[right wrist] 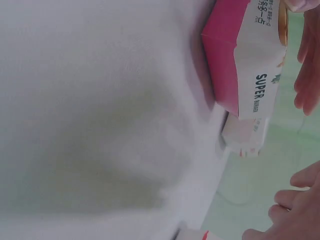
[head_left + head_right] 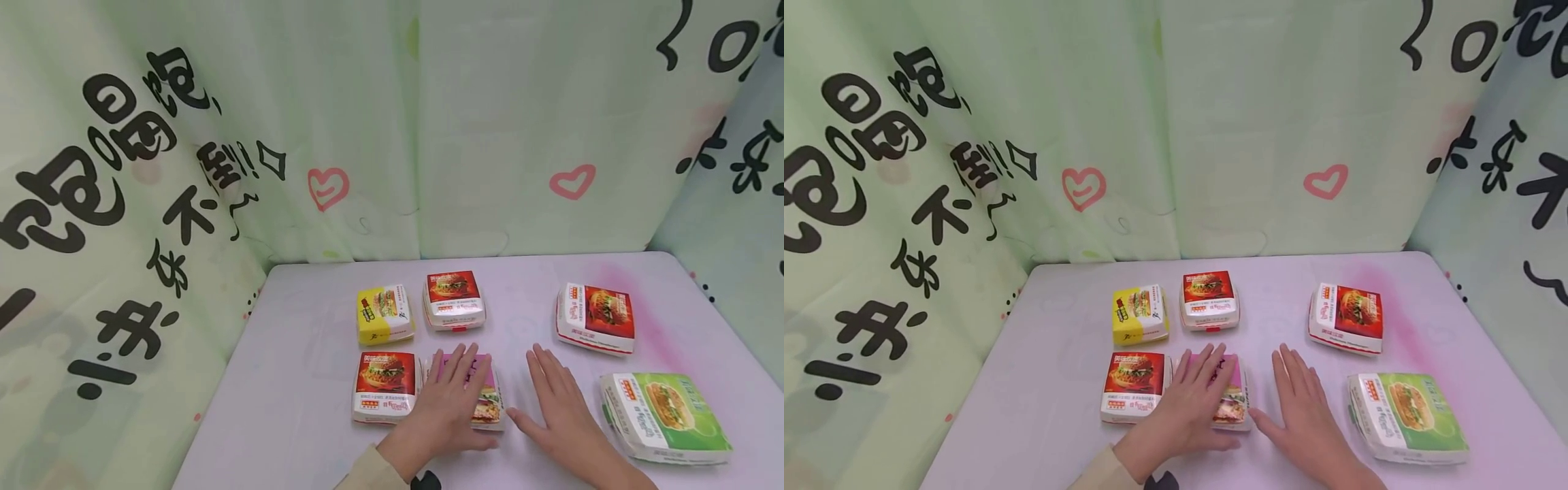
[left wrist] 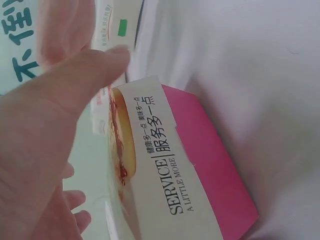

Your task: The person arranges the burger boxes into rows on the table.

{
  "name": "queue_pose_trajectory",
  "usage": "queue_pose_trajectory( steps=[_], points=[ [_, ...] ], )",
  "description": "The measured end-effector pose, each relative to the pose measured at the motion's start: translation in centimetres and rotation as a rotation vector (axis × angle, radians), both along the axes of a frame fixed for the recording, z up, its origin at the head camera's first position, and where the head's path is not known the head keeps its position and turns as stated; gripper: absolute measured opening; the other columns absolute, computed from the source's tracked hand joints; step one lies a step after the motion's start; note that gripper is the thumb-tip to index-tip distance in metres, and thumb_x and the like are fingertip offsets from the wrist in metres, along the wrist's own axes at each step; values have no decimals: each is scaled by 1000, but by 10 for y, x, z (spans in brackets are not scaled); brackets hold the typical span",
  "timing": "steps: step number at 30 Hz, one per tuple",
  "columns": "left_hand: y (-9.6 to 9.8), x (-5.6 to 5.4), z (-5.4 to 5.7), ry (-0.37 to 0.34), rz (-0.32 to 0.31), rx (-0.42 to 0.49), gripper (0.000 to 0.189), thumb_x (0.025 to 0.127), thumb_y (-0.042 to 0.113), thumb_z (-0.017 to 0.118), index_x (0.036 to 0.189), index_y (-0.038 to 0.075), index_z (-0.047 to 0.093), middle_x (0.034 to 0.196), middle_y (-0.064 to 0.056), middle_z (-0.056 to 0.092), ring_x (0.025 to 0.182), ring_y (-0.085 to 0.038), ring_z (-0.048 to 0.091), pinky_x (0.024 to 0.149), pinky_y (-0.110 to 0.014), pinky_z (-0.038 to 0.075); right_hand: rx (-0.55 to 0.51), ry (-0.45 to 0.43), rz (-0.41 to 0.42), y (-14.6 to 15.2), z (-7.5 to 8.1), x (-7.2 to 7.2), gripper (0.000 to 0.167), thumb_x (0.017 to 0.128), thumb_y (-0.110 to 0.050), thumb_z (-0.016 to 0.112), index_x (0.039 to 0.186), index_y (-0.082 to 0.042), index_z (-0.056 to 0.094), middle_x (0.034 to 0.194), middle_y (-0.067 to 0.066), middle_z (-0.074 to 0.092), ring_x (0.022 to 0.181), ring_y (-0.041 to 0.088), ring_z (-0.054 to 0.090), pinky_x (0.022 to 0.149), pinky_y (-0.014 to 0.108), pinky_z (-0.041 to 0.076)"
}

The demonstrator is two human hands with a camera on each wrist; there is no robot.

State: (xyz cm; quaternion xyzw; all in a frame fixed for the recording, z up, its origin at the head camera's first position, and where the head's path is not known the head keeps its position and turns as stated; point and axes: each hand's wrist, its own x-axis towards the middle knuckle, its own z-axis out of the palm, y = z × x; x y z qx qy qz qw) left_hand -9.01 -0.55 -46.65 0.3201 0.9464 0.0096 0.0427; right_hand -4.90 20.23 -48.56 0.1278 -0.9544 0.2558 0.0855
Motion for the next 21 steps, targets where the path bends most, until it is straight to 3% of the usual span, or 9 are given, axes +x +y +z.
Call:
queue_pose_trajectory(
  steps=[8, 14, 21],
  points=[
    [8, -3, 3, -8, -27, 65, 110, 78, 82, 54, 160, 26, 8, 168, 2, 11, 156, -19, 9, 126, -49, 12, 16, 57, -54, 18, 1, 1, 97, 88, -36, 72, 157, -1, 14, 160, 24, 18, 146, 43, 15, 124, 34, -15],
    [19, -10, 6, -18, -56, 33, 105, 82, 83, 45, 161, 28, 5, 168, 2, 8, 156, -18, 7, 127, -47, 10, 40, 69, -89, 31, 3, 4, 98, 87, -34, 74, 155, 5, 16, 158, 25, 19, 145, 43, 14, 124, 34, -17],
    [38, -16, 11, -20, -79, -12, 106, 81, 84, 46, 160, 29, 1, 169, 3, 3, 156, -17, 4, 127, -44, 9, 57, 17, -166, 49, 2, 10, 104, 84, -33, 75, 155, 6, 10, 156, 31, 16, 143, 47, 12, 123, 52, -14]
  ],
)
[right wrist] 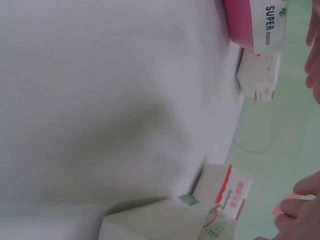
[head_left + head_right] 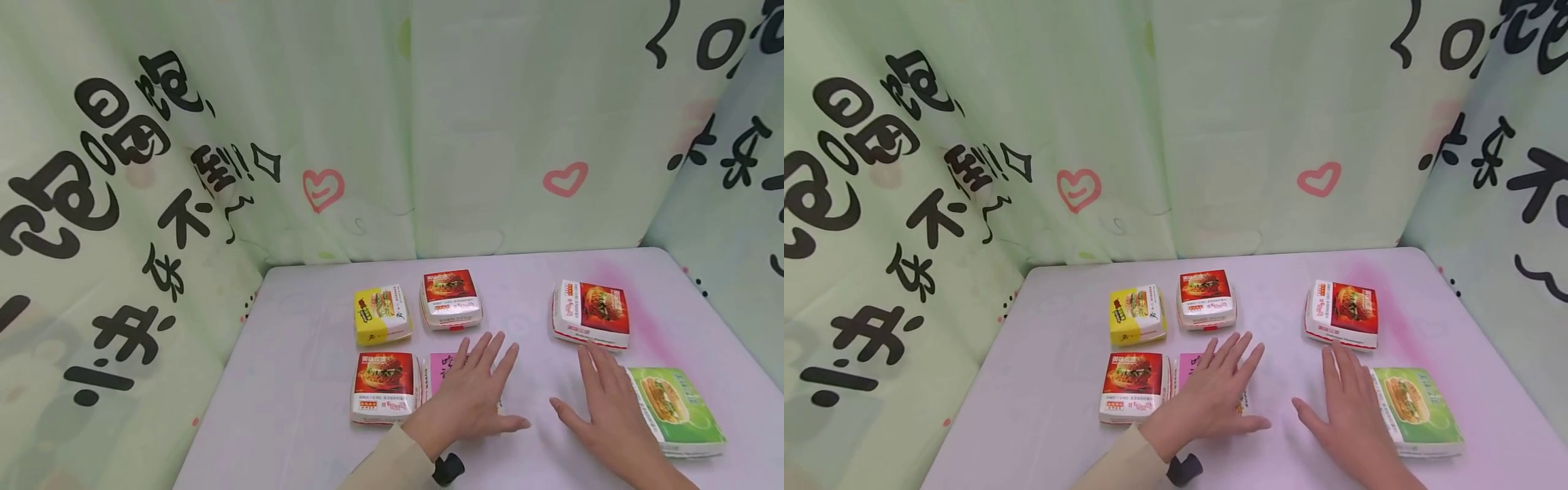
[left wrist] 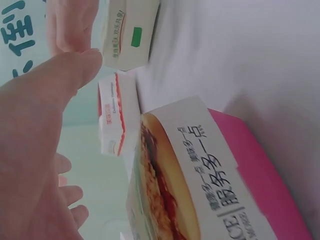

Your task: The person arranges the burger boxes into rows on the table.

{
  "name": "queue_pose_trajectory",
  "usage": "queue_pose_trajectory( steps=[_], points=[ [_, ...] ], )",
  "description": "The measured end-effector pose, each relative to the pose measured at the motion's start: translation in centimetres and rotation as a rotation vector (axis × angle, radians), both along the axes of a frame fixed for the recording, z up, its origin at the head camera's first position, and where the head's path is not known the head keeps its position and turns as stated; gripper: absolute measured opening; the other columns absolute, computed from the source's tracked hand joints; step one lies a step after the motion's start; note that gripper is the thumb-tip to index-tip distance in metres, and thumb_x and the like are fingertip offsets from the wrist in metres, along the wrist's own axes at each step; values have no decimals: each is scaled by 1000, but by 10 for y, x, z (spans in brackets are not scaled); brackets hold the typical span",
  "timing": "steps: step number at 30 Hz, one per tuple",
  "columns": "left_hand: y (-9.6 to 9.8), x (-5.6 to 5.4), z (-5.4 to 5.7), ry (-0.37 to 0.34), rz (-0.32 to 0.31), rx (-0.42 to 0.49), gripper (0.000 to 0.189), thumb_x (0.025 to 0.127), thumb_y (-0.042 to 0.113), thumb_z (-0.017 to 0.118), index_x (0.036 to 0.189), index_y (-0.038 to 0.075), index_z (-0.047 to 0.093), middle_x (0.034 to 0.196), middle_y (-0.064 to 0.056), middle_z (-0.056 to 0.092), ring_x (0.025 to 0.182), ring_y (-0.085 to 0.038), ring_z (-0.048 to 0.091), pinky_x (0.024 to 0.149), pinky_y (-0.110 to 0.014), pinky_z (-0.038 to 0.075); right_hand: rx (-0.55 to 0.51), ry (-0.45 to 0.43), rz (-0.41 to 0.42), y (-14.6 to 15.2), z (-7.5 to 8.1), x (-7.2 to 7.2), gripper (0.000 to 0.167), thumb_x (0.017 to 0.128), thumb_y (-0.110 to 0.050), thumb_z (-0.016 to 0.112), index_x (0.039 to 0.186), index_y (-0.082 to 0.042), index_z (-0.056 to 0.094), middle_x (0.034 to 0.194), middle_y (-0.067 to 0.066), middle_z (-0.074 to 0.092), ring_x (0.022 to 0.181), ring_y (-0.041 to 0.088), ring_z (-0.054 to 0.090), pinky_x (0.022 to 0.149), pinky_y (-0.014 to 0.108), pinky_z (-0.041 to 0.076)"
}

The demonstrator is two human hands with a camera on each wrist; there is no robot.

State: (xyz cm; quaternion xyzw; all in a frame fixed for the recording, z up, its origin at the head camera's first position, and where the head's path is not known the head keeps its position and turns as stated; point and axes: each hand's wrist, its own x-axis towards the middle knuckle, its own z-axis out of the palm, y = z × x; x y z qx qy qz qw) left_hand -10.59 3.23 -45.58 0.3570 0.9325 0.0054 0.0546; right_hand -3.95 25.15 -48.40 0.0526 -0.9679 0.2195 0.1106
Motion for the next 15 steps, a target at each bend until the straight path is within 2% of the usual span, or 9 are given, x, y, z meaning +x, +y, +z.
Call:
queue_pose_trajectory(
  steps=[4, 8, 12, 15],
  points=[
    [9, -2, 3, 6, -2, -31, 107, 81, 84, 45, 160, 30, -2, 169, 4, 0, 156, -16, 1, 127, -42, 8, 14, -2, -37, 12, -2, 4, 110, 81, -33, 78, 155, 7, 8, 155, 32, 13, 143, 48, 10, 122, 57, -11],
    [15, -2, 5, 19, -13, -51, 107, 80, 85, 45, 160, 30, -2, 169, 5, -1, 156, -16, 0, 127, -41, 9, 15, -8, -73, 22, -3, 7, 111, 80, -33, 78, 154, 9, 7, 158, 33, 8, 147, 49, 3, 121, 58, -14],
    [21, -1, 5, 32, -35, -56, 110, 78, 85, 47, 160, 29, -1, 169, 4, 1, 156, -17, 2, 127, -41, 10, 20, -31, -113, 29, -3, 10, 112, 81, -35, 77, 154, 9, 5, 159, 33, 4, 148, 50, -2, 121, 56, -17],
    [26, -2, 6, 41, -49, -71, 113, 75, 87, 49, 160, 29, 0, 169, 3, 2, 156, -17, 3, 127, -41, 10, 26, -70, -146, 32, -2, 10, 114, 81, -36, 76, 154, 9, 2, 158, 35, 1, 147, 51, -4, 119, 59, -18]
  ],
)
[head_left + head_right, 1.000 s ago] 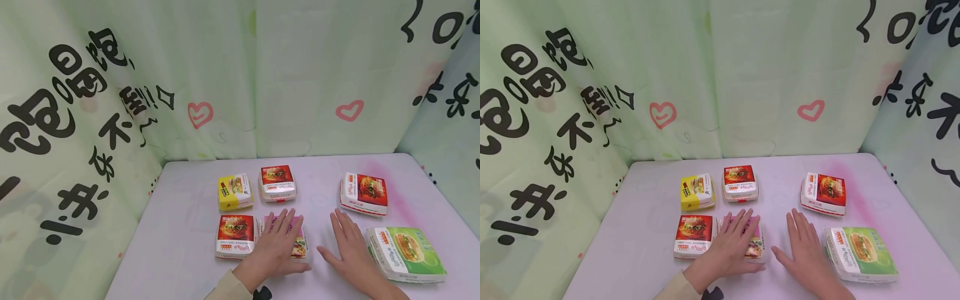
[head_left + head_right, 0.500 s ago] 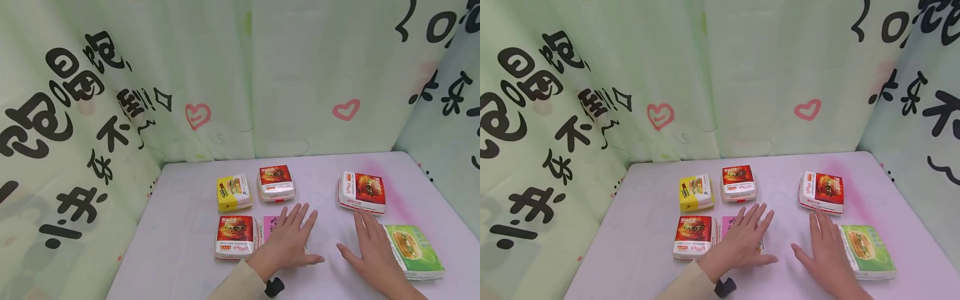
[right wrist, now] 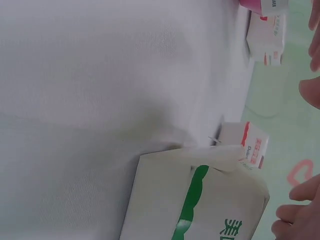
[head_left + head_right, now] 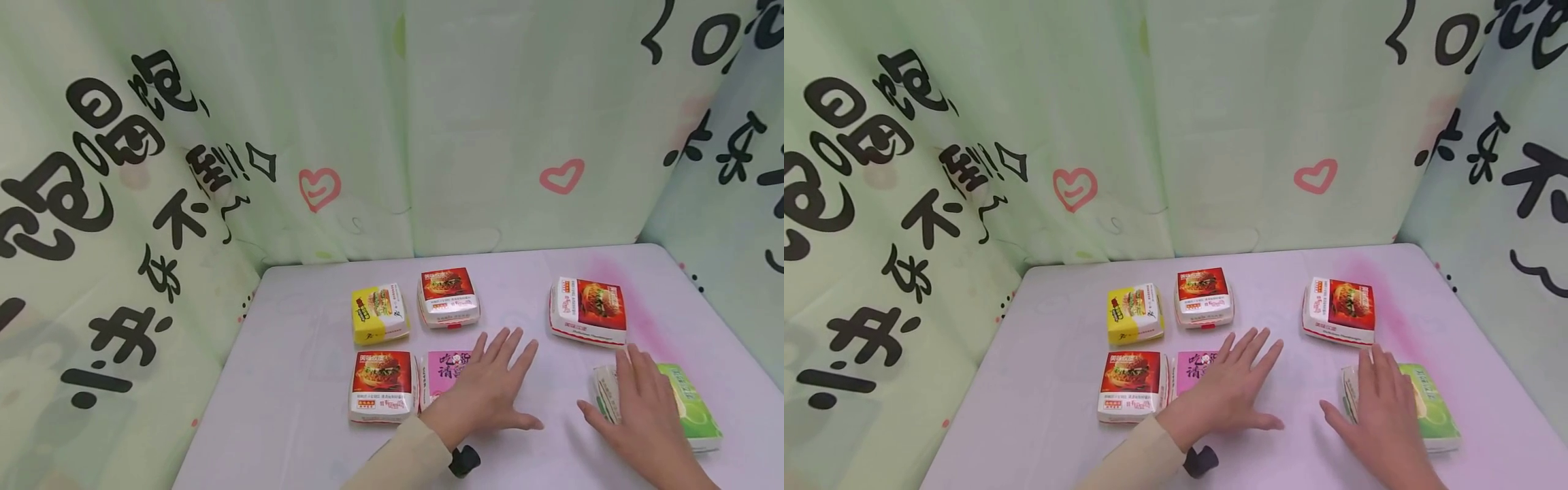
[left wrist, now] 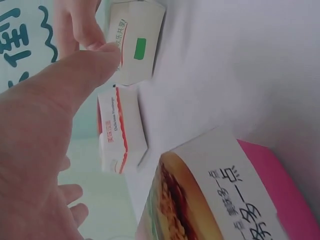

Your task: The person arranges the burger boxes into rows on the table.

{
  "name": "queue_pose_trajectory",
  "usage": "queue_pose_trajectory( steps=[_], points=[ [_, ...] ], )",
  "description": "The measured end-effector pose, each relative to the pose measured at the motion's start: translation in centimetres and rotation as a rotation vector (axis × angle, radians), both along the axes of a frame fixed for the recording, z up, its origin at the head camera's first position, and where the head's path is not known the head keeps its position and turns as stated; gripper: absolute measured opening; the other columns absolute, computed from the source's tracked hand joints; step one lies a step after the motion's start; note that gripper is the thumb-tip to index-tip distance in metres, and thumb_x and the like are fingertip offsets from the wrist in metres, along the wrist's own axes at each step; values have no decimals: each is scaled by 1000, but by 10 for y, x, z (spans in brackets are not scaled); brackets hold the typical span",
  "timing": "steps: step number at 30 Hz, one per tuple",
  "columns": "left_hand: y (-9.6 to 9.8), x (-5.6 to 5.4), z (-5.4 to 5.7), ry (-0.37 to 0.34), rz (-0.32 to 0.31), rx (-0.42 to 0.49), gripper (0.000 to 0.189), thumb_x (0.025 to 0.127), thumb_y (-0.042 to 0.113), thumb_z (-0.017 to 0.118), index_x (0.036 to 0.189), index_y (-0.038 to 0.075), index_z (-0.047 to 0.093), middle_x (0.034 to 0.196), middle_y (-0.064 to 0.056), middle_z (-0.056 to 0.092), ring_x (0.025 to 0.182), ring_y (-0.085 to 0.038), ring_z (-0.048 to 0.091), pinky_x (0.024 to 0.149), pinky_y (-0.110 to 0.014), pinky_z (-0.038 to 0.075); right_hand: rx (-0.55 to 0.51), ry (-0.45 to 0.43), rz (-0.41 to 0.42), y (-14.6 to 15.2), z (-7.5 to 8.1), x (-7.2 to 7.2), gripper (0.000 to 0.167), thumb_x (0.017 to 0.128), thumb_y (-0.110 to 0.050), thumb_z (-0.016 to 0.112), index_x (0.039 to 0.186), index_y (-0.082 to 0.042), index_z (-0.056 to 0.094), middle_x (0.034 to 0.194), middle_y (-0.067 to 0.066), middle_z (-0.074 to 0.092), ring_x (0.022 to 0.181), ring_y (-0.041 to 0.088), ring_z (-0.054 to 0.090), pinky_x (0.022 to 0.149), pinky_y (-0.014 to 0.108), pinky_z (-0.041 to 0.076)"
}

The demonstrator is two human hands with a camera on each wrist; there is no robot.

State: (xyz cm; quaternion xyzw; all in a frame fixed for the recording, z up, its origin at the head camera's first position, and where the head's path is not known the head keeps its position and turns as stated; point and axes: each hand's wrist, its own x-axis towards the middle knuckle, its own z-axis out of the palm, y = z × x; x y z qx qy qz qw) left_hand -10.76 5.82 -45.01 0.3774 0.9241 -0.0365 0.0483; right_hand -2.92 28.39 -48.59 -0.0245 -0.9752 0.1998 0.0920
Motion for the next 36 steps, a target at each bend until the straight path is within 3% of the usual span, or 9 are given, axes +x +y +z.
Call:
queue_pose_trajectory(
  steps=[4, 9, 14, 22, 29, 36],
  points=[
    [9, -2, 1, -22, 2, -19, 112, 76, 87, 47, 160, 31, -2, 169, 5, 1, 156, -15, 2, 127, -40, 9, 2, -43, -42, 3, 0, -2, 118, 80, -36, 78, 154, 10, -2, 157, 36, -2, 147, 52, -7, 116, 64, -17],
    [22, -3, 2, -37, 11, -30, 99, 83, 85, 37, 159, 34, -1, 168, 8, 2, 156, -13, 3, 127, -37, 11, 30, -51, -79, 8, -1, -3, 120, 78, -36, 79, 152, 14, -1, 156, 38, -2, 145, 54, -6, 115, 68, -13],
    [36, -3, 1, 5, -8, -48, 87, 91, 76, 38, 160, 34, 3, 167, 8, 7, 155, -12, 8, 126, -35, 15, 42, -64, -122, 14, -4, -2, 120, 78, -36, 80, 149, 18, 0, 154, 42, -2, 142, 57, -1, 114, 71, -10],
    [62, -5, -2, -16, -55, -72, 86, 96, 60, 49, 159, 35, -3, 167, 11, 3, 154, -9, 6, 126, -31, 15, 17, -138, -206, 19, -6, 1, 125, 78, -44, 79, 148, 19, -3, 153, 43, -6, 142, 57, -6, 113, 72, -12],
    [83, -5, -2, 15, -147, -97, 79, 100, 51, 46, 159, 35, -4, 167, 13, 1, 154, -7, 6, 125, -27, 17, 15, -184, -297, 23, -10, 4, 133, 75, -50, 79, 148, 19, -9, 150, 46, -4, 140, 59, -3, 114, 73, -9],
    [106, -2, -1, -82, -167, -122, 81, 98, 54, 48, 156, 43, -7, 165, 22, -3, 152, 0, -2, 124, -22, 11, 23, -247, -369, 23, -11, 6, 136, 72, -53, 81, 147, 19, -7, 149, 46, -4, 138, 59, -1, 115, 73, -8]
  ],
)
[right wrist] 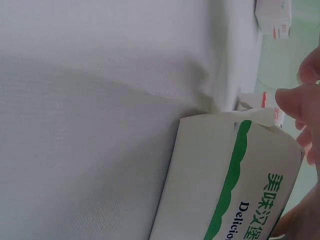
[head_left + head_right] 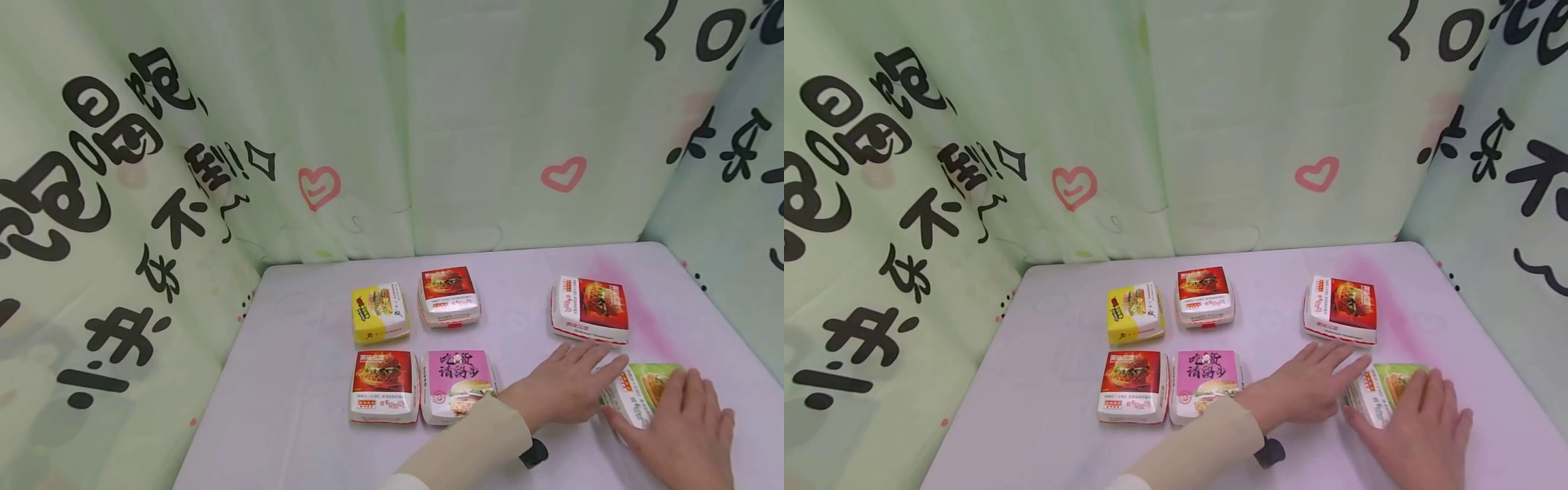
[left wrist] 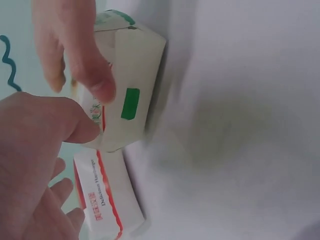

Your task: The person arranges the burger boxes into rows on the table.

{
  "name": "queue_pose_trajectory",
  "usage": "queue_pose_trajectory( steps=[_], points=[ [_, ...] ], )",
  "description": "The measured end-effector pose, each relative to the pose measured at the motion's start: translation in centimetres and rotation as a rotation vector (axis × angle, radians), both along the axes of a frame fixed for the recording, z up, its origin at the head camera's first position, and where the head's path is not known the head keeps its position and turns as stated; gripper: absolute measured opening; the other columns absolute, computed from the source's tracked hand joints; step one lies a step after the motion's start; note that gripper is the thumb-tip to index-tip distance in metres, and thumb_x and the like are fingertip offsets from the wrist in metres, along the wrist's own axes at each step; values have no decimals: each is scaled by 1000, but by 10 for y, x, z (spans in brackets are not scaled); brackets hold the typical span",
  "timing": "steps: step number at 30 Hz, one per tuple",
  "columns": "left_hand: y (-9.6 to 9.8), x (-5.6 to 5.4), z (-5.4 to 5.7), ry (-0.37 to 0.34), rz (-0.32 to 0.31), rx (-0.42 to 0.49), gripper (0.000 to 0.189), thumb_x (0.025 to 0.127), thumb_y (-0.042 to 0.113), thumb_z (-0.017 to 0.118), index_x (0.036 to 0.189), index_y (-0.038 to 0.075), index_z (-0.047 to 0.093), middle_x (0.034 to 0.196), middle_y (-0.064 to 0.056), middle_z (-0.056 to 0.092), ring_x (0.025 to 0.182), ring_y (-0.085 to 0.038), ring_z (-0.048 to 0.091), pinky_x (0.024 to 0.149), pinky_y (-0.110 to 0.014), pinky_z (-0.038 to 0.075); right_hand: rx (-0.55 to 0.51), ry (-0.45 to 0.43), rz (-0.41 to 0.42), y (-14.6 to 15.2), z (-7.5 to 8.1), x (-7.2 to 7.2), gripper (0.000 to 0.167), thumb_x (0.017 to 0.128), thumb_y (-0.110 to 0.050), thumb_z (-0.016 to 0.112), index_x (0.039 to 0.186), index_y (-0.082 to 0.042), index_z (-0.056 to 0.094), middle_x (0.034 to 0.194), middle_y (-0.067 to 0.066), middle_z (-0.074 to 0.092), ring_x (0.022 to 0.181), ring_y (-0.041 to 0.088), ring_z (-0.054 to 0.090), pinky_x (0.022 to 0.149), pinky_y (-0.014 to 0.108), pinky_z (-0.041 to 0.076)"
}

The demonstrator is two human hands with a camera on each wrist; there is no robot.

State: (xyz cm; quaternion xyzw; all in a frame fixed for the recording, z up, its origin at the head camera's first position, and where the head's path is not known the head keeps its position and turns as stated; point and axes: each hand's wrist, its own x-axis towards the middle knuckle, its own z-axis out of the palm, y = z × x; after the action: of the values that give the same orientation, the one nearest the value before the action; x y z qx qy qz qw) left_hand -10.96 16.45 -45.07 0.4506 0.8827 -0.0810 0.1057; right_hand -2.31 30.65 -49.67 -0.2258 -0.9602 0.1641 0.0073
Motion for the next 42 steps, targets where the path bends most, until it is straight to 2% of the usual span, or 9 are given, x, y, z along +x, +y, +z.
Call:
queue_pose_trajectory(
  steps=[7, 12, 17, 20, 25, 32, 38, 42],
  points=[
    [11, 7, -4, 45, -51, -65, 71, 101, 53, 41, 156, 45, -4, 165, 22, -3, 153, 0, -3, 125, -23, 9, 30, -101, -86, 1, 2, 1, 140, 70, -65, 76, 147, 18, -6, 149, 46, -4, 136, 59, 0, 115, 74, -4],
    [12, 11, -4, 39, -59, -96, 70, 102, 52, 41, 155, 47, -5, 164, 24, -6, 153, -1, -4, 125, -25, 6, 33, -183, -128, 2, 0, 5, 141, 71, -71, 70, 147, 19, -7, 148, 47, -5, 137, 60, -1, 115, 74, -1],
    [15, 15, -3, 65, -69, -126, 69, 102, 53, 39, 155, 47, -6, 164, 23, -7, 153, -1, -3, 125, -25, 5, 3, -233, -147, 3, -4, 9, 147, 68, -77, 69, 147, 18, -10, 149, 46, -9, 137, 60, -2, 115, 74, -2],
    [16, 17, -4, 79, -68, -138, 68, 102, 54, 36, 155, 47, -6, 164, 23, -8, 153, -1, -3, 126, -26, 4, -11, -230, -148, 2, -6, 10, 150, 66, -79, 68, 147, 17, -12, 149, 46, -11, 138, 60, -2, 115, 75, 0],
    [17, 18, -8, 96, -70, -146, 74, 101, 55, 41, 156, 44, -8, 165, 21, -9, 153, -1, -4, 126, -26, 5, 16, -193, -129, 2, -8, 11, 145, 69, -73, 73, 147, 19, -8, 148, 48, -5, 136, 61, 6, 115, 72, 11],
    [18, 16, -9, 68, -59, -146, 79, 99, 55, 45, 155, 44, -9, 164, 22, -11, 153, -1, -6, 126, -26, 4, 38, -202, -105, 4, -8, 7, 137, 72, -61, 77, 147, 20, -6, 141, 51, 3, 127, 62, 16, 114, 70, 21],
    [16, 16, -7, 63, -42, -147, 81, 99, 55, 46, 155, 44, -10, 164, 22, -13, 152, 0, -8, 125, -25, 4, 33, -204, -93, 6, -7, 4, 135, 74, -62, 75, 147, 18, -5, 139, 51, 7, 124, 63, 19, 112, 71, 24],
    [13, 16, -6, 98, -56, -140, 85, 98, 56, 49, 156, 42, -11, 165, 19, -12, 153, -1, -5, 125, -25, 6, 15, -197, -75, 6, -8, 1, 137, 71, -58, 79, 148, 16, -5, 140, 50, 6, 124, 62, 18, 111, 72, 23]
  ],
)
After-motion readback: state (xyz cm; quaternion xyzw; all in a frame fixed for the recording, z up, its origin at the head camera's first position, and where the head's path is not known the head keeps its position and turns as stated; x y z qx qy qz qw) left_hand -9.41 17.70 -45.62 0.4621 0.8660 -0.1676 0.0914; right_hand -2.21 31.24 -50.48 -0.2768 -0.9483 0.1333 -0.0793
